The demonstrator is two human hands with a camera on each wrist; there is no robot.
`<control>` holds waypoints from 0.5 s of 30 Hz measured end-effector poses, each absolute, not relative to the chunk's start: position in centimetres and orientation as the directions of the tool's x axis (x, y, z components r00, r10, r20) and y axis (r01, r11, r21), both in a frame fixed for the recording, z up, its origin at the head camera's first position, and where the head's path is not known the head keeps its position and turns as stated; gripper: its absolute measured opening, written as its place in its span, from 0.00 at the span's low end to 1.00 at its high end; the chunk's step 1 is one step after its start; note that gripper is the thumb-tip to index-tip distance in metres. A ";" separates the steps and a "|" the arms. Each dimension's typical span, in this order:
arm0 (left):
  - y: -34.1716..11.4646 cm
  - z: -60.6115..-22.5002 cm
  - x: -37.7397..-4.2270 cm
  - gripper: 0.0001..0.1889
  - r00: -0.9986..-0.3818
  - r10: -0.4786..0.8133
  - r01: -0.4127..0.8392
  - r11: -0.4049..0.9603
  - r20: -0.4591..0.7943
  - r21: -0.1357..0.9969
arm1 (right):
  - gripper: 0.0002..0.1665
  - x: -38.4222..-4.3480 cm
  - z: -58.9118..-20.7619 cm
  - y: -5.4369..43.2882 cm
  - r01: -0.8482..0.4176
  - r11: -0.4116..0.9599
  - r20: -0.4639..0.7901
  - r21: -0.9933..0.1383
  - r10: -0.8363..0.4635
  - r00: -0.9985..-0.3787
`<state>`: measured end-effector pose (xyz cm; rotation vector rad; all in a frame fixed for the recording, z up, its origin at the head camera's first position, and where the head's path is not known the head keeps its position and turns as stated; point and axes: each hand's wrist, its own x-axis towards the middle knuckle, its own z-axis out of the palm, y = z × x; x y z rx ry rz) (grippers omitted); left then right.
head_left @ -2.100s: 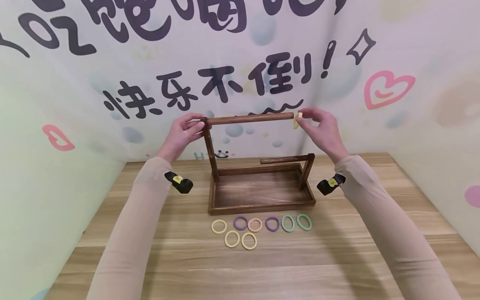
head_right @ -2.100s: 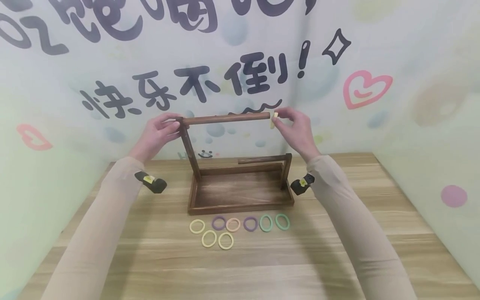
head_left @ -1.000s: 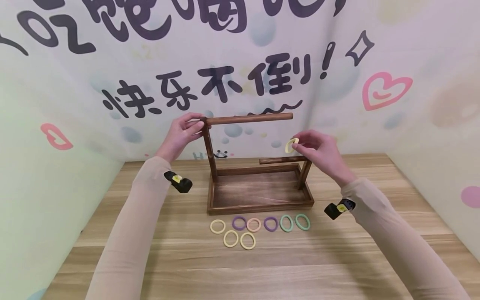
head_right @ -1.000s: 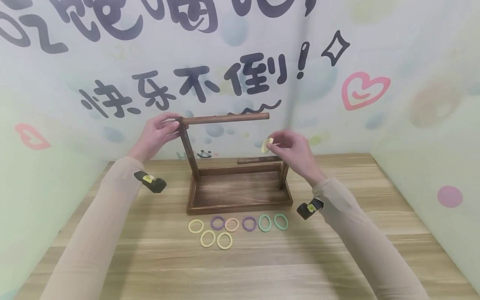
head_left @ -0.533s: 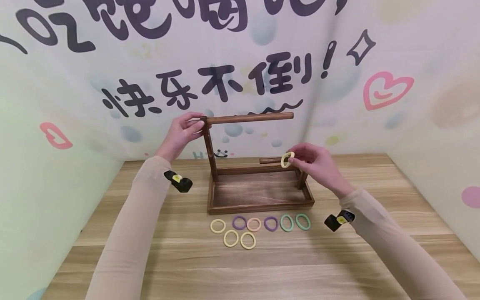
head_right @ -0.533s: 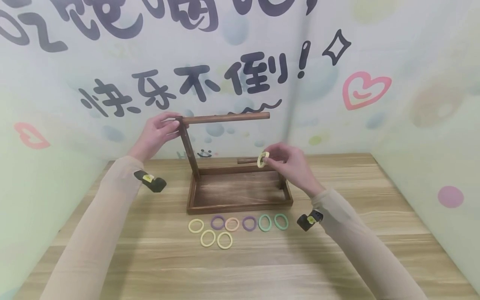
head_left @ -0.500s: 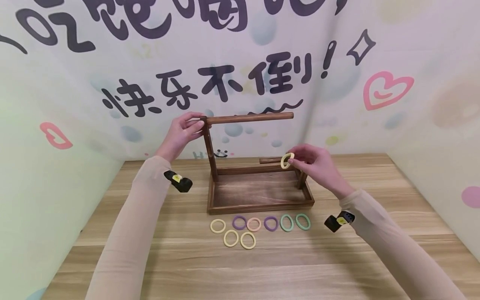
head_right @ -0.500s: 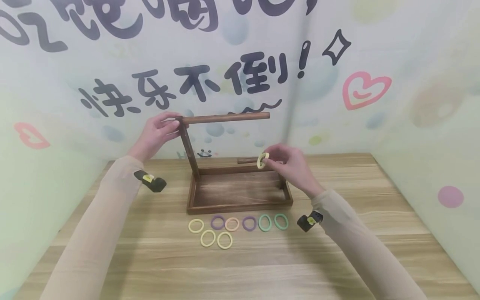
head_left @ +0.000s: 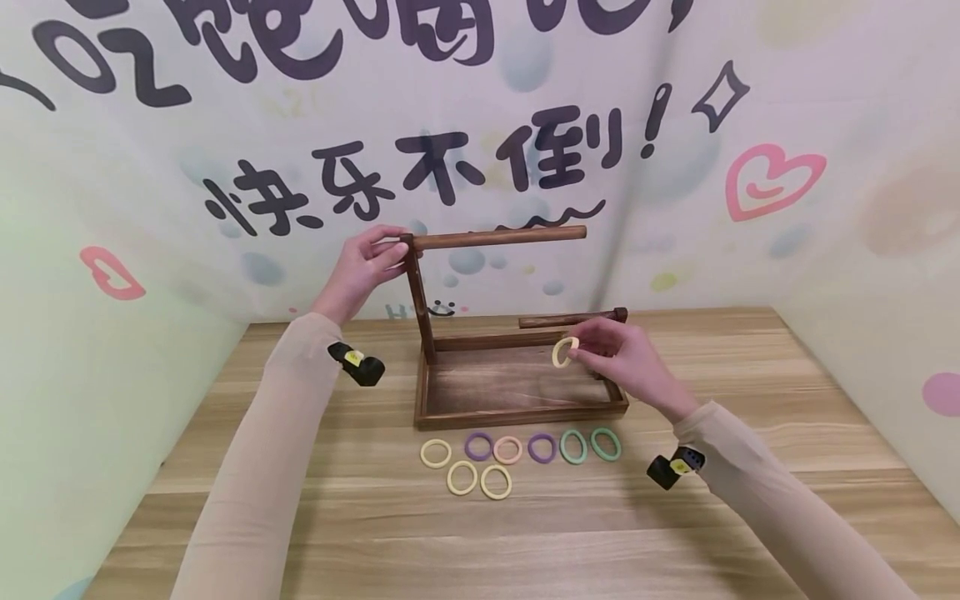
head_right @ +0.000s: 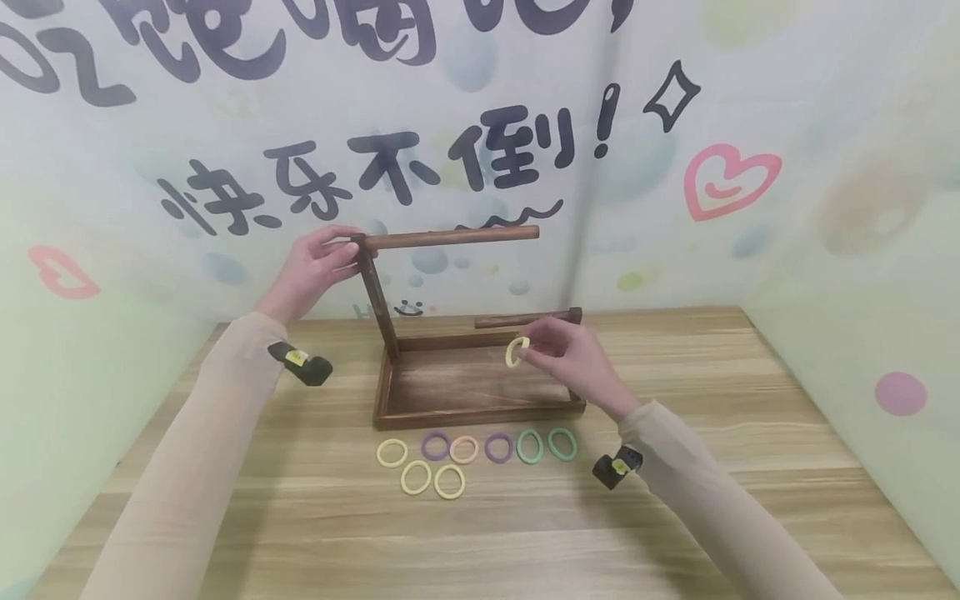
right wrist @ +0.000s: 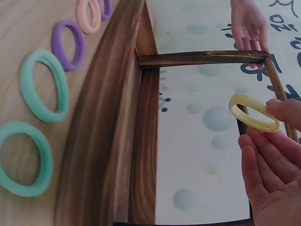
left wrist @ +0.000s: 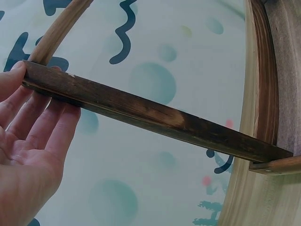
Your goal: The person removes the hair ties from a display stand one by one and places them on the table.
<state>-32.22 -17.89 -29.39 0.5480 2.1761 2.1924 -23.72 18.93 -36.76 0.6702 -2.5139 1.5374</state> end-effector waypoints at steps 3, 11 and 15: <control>-17.9 -29.4 -32.2 0.14 -0.939 0.244 0.238 -0.042 0.241 0.970 | 0.15 -23.6 -37.5 18.9 -0.431 0.359 0.320 -0.828 -0.329 -0.888; -17.9 -29.4 -32.3 0.13 -0.936 0.246 0.244 -0.057 0.251 0.968 | 0.15 -22.9 -38.6 18.4 -0.365 0.345 0.233 -0.865 -0.369 -0.900; -18.0 -29.5 -32.3 0.13 -0.938 0.244 0.243 -0.041 0.245 0.969 | 0.15 -22.7 -39.1 18.2 -0.351 0.316 0.217 -0.881 -0.389 -0.896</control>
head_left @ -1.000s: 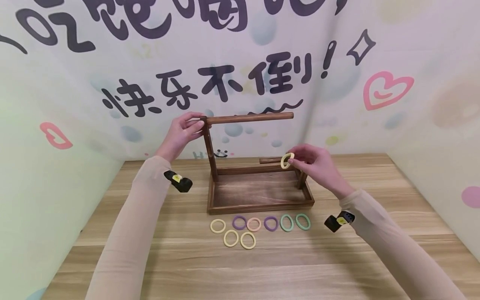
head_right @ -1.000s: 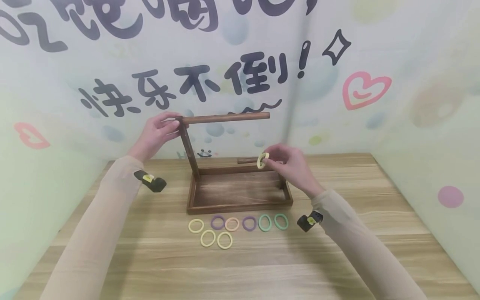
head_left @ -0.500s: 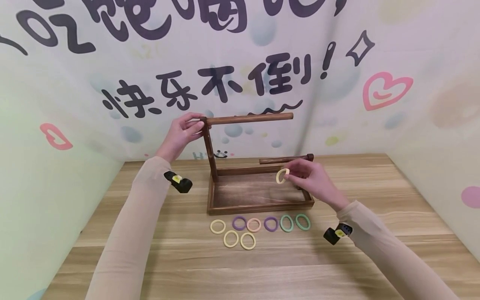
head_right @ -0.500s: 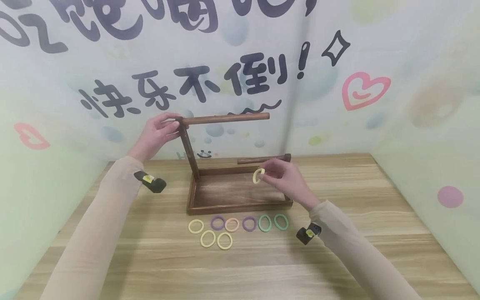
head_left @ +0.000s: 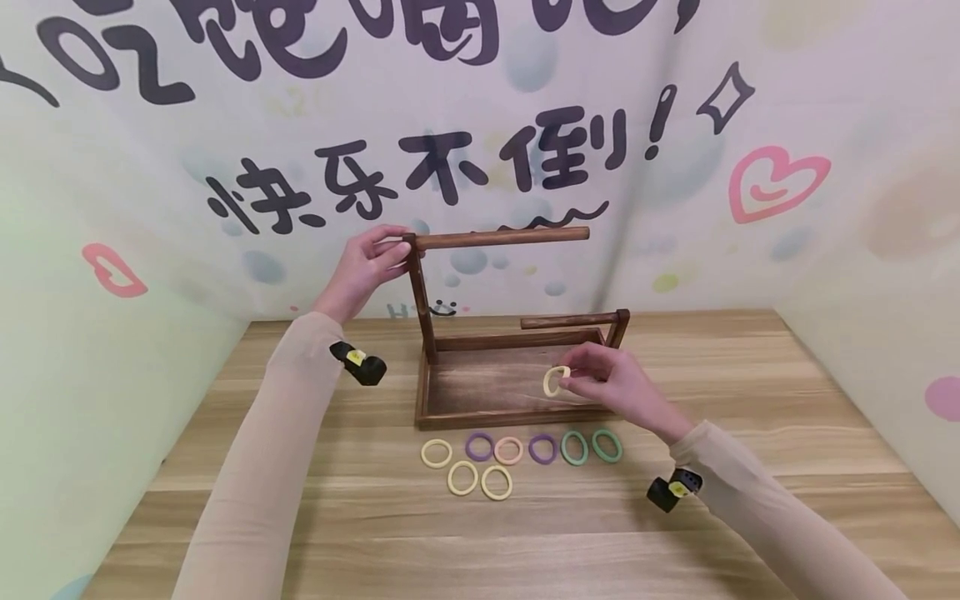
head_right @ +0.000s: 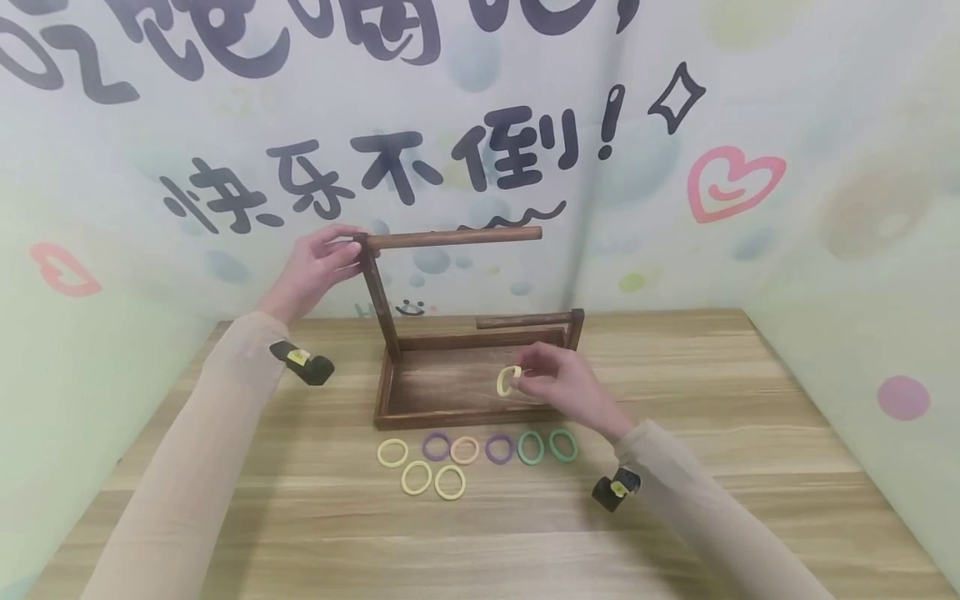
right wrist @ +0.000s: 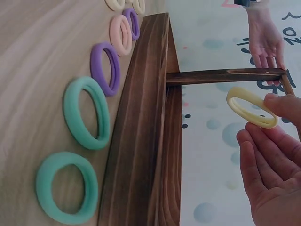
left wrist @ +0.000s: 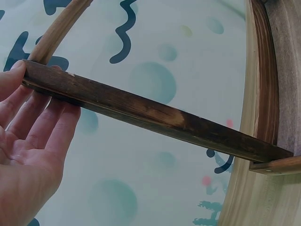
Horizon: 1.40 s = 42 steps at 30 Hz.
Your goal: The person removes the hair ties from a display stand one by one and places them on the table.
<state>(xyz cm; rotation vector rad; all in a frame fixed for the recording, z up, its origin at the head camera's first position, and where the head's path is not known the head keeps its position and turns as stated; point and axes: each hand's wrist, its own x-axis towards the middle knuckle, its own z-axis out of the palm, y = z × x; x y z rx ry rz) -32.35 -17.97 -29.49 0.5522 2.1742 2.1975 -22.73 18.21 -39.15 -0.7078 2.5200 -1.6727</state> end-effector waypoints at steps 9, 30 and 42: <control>-18.0 -29.8 -32.4 0.11 -0.932 0.250 0.253 -0.068 0.262 0.965 | 0.15 -22.1 -39.9 18.0 -0.345 0.304 0.209 -0.888 -0.401 -0.892; -18.0 -29.7 -32.6 0.11 -0.930 0.254 0.249 -0.094 0.265 0.964 | 0.13 -20.7 -41.9 17.6 -0.319 0.266 0.159 -0.910 -0.488 -0.858; -17.9 -29.7 -32.6 0.10 -0.929 0.250 0.246 -0.130 0.272 0.960 | 0.11 -20.2 -43.4 17.3 -0.456 0.280 0.251 -0.845 -0.545 -0.800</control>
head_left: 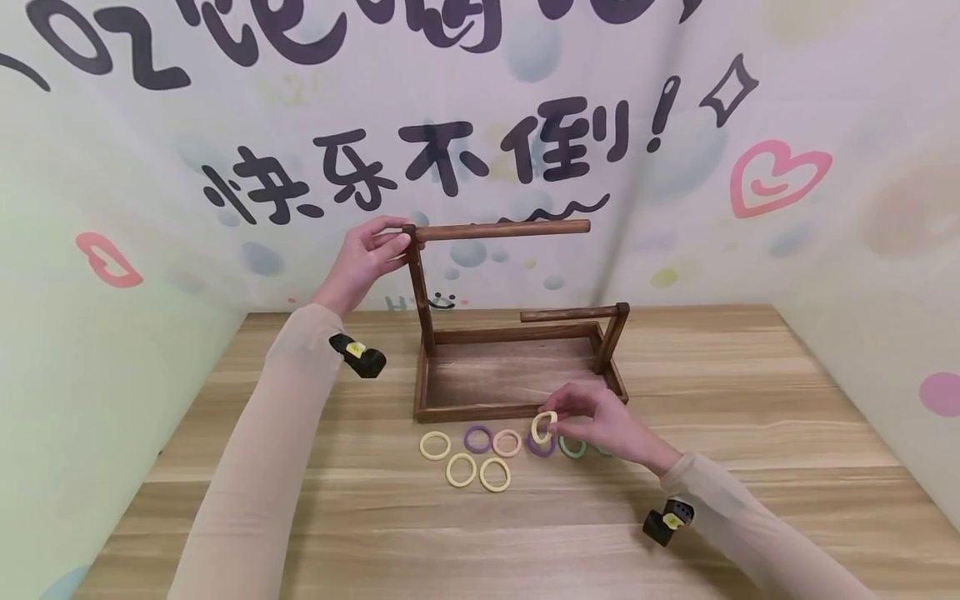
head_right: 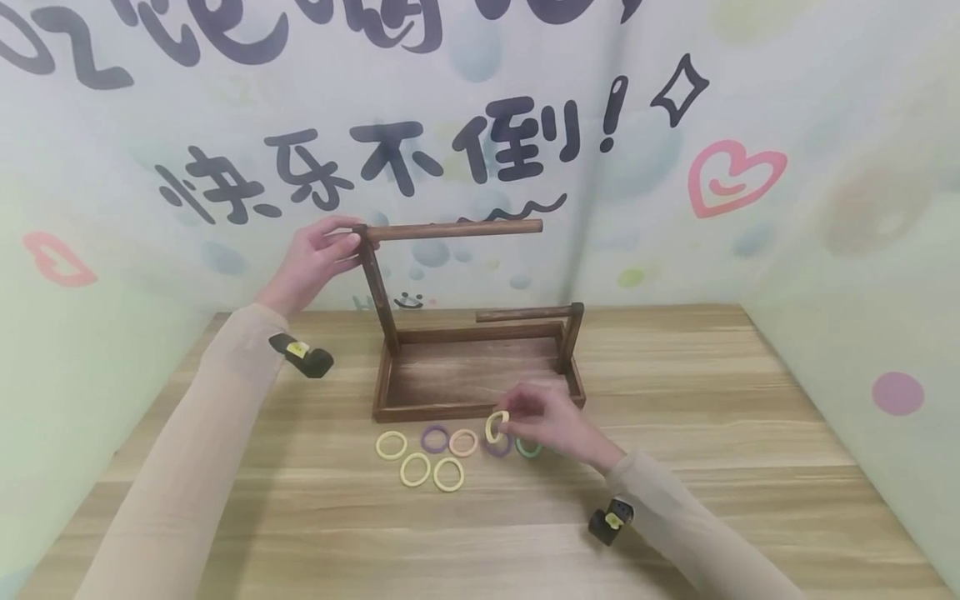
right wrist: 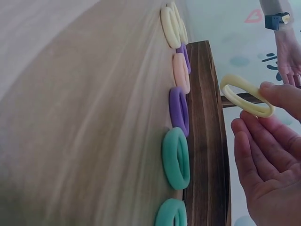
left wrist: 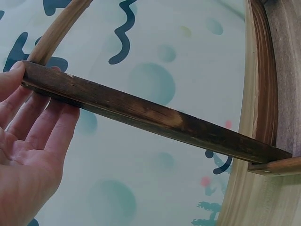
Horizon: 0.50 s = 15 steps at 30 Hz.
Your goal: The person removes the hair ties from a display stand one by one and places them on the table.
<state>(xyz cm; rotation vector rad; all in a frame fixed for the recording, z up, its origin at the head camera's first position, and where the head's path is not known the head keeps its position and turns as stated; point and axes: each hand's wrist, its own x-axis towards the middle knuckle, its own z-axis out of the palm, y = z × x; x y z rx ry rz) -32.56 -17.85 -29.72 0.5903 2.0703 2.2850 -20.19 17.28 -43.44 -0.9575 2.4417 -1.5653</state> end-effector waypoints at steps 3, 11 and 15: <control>-17.9 -29.7 -32.6 0.10 -0.930 0.250 0.245 -0.124 0.270 0.961 | 0.11 -20.1 -43.6 17.4 -0.452 0.303 0.229 -0.839 -0.557 -0.798; -17.9 -29.7 -32.5 0.12 -0.933 0.248 0.244 -0.094 0.260 0.965 | 0.11 -19.6 -44.1 17.2 -0.443 0.308 0.183 -0.842 -0.609 -0.772; -17.9 -29.6 -32.5 0.12 -0.933 0.249 0.245 -0.095 0.261 0.965 | 0.11 -19.3 -44.6 16.8 -0.449 0.309 0.167 -0.838 -0.639 -0.751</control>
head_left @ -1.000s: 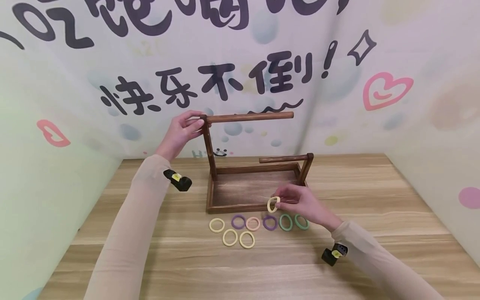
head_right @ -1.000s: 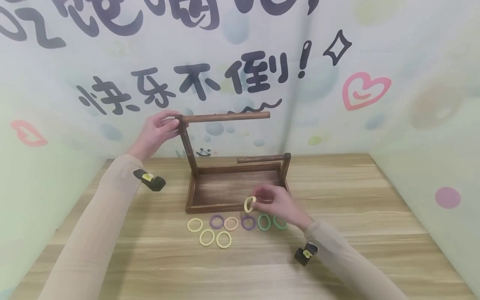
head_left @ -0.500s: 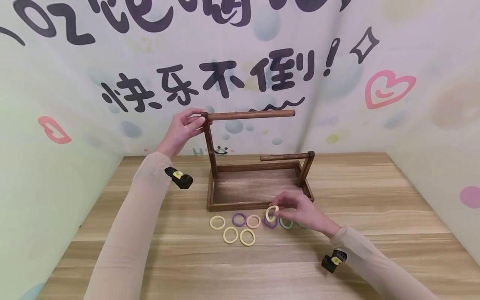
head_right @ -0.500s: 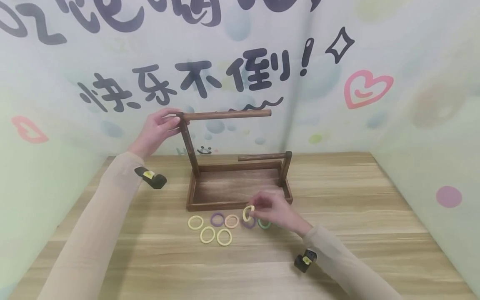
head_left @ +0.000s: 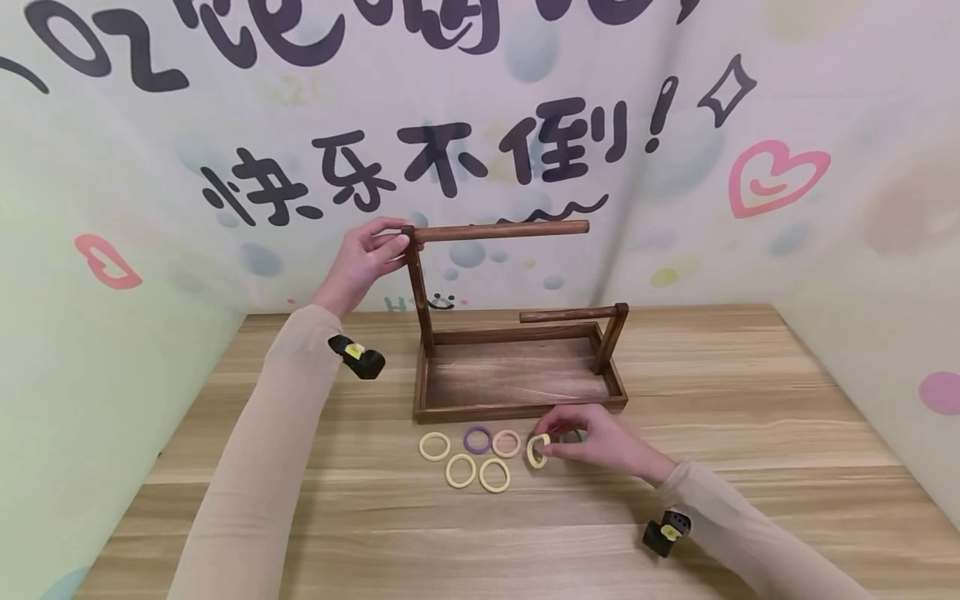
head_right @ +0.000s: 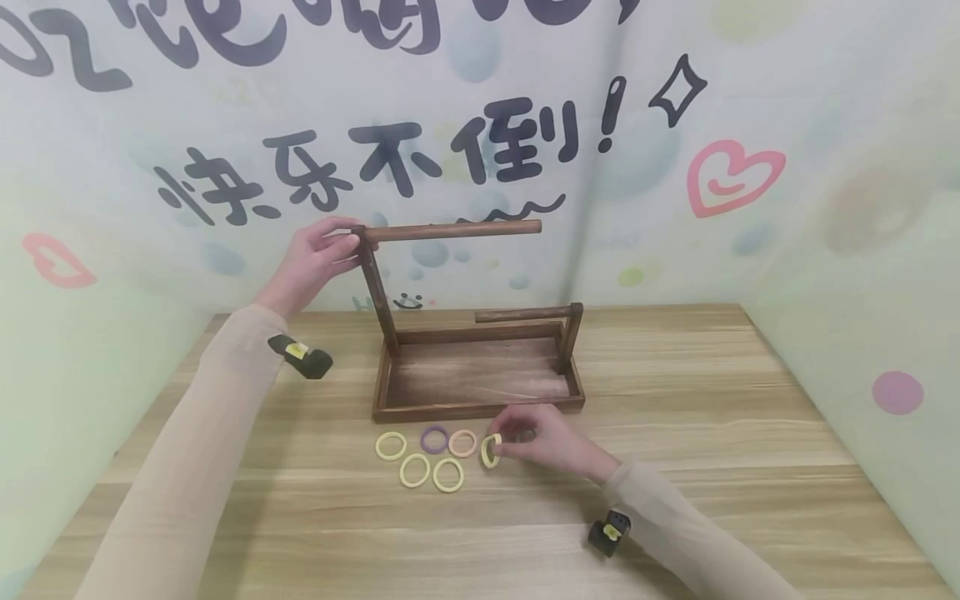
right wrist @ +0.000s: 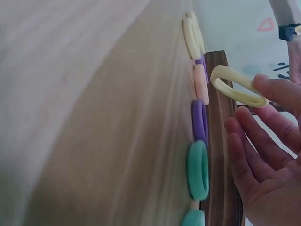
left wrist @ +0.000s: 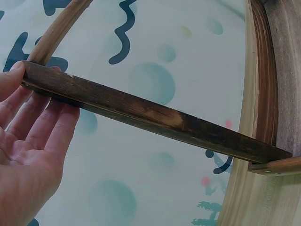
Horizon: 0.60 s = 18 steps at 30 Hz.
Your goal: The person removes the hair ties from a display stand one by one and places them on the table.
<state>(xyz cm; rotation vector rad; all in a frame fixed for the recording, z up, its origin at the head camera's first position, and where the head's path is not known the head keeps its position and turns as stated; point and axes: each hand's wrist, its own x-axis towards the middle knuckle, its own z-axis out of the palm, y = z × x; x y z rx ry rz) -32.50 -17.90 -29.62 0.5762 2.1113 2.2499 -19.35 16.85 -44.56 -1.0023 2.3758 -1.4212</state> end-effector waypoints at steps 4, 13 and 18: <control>-17.9 -29.6 -32.5 0.12 -0.932 0.250 0.244 -0.096 0.261 0.965 | 0.10 -19.1 -44.7 16.5 -0.459 0.323 0.147 -0.827 -0.664 -0.733; -17.6 -29.6 -32.3 0.12 -0.935 0.225 0.261 -0.079 0.273 0.962 | 0.12 -18.9 -44.9 15.9 -0.492 0.351 0.134 -0.796 -0.692 -0.710; -17.5 -29.7 -32.2 0.12 -0.938 0.207 0.269 -0.070 0.278 0.961 | 0.13 -18.9 -45.1 15.9 -0.513 0.370 0.131 -0.775 -0.700 -0.702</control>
